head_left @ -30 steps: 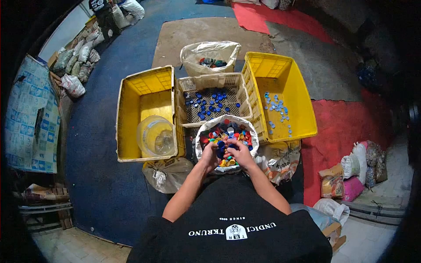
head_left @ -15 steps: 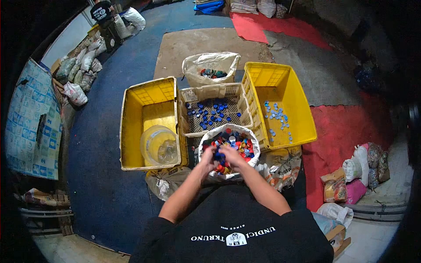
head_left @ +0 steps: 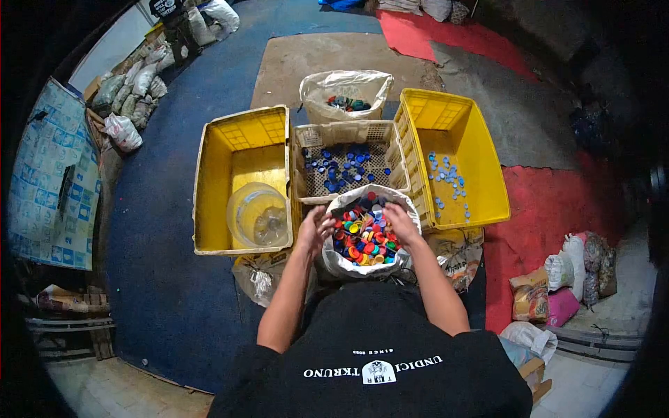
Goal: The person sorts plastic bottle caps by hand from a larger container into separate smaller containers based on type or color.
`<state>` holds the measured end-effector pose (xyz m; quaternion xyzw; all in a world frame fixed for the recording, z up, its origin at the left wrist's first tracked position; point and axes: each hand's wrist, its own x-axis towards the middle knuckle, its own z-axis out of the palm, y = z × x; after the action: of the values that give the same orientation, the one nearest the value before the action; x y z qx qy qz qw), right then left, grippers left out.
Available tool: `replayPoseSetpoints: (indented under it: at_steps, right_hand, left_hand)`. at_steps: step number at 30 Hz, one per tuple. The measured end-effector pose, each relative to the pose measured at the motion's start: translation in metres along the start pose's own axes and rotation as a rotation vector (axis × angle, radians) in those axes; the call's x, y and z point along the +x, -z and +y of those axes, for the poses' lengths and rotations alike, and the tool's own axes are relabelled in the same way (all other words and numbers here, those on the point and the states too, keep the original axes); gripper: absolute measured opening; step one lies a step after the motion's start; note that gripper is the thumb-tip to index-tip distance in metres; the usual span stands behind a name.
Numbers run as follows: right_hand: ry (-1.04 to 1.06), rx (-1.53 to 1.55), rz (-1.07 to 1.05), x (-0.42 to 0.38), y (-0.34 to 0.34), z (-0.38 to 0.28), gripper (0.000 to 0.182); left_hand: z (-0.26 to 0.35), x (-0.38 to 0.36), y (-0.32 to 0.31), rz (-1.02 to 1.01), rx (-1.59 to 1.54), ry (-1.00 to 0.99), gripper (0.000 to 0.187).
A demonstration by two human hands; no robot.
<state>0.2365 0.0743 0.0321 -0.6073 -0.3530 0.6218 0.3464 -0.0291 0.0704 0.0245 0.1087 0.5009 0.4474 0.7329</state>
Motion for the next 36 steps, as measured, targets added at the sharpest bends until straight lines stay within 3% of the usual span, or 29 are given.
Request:
replayPoseSetpoints:
  at_steps: [3,5,7,16,20,21,24,26,30,32,36]
  right_hand:
    - [0.080,-0.178,0.030,-0.013,0.017,0.041,0.039]
    - [0.094,-0.305,0.036,-0.029,0.021,0.045,0.040]
    - [0.126,-0.376,0.060,-0.032,0.025,0.055,0.036]
    - [0.276,-0.801,0.242,0.038,0.007,0.066,0.022]
    - [0.511,-0.955,0.119,0.067,0.007,0.066,0.038]
    - [0.571,-1.140,0.014,0.074,0.007,0.070,0.042]
    - [0.478,-1.296,-0.064,0.089,0.005,0.081,0.036]
    - [0.370,-1.303,-0.078,0.093,0.007,0.083,0.026]
    - [0.510,-1.176,0.032,0.069,0.017,0.081,0.024]
    - [0.539,-1.080,0.094,0.054,0.019,0.075,0.024]
    - [0.541,-0.817,0.173,0.027,0.023,0.070,0.026]
  left_hand:
    - [-0.018,-0.029,0.007,0.052,0.017,0.022,0.042]
    - [-0.026,-0.041,0.009,0.072,-0.006,0.035,0.039]
    - [-0.030,-0.047,0.009,0.017,0.059,-0.071,0.030]
    - [-0.040,-0.055,-0.003,-0.041,0.227,-0.076,0.022]
    - [-0.053,-0.063,-0.007,-0.013,0.382,-0.084,0.024]
    - [-0.057,-0.064,-0.006,-0.032,0.502,-0.120,0.025]
    - [-0.069,-0.062,-0.001,-0.087,0.710,-0.184,0.027]
    - [-0.068,-0.067,-0.010,-0.098,0.854,-0.261,0.028]
    - [-0.069,-0.056,-0.033,-0.111,0.951,-0.318,0.027]
    - [-0.061,-0.049,-0.050,-0.023,1.320,-0.579,0.023]
    - [-0.071,0.001,-0.058,0.026,1.703,-0.686,0.024]
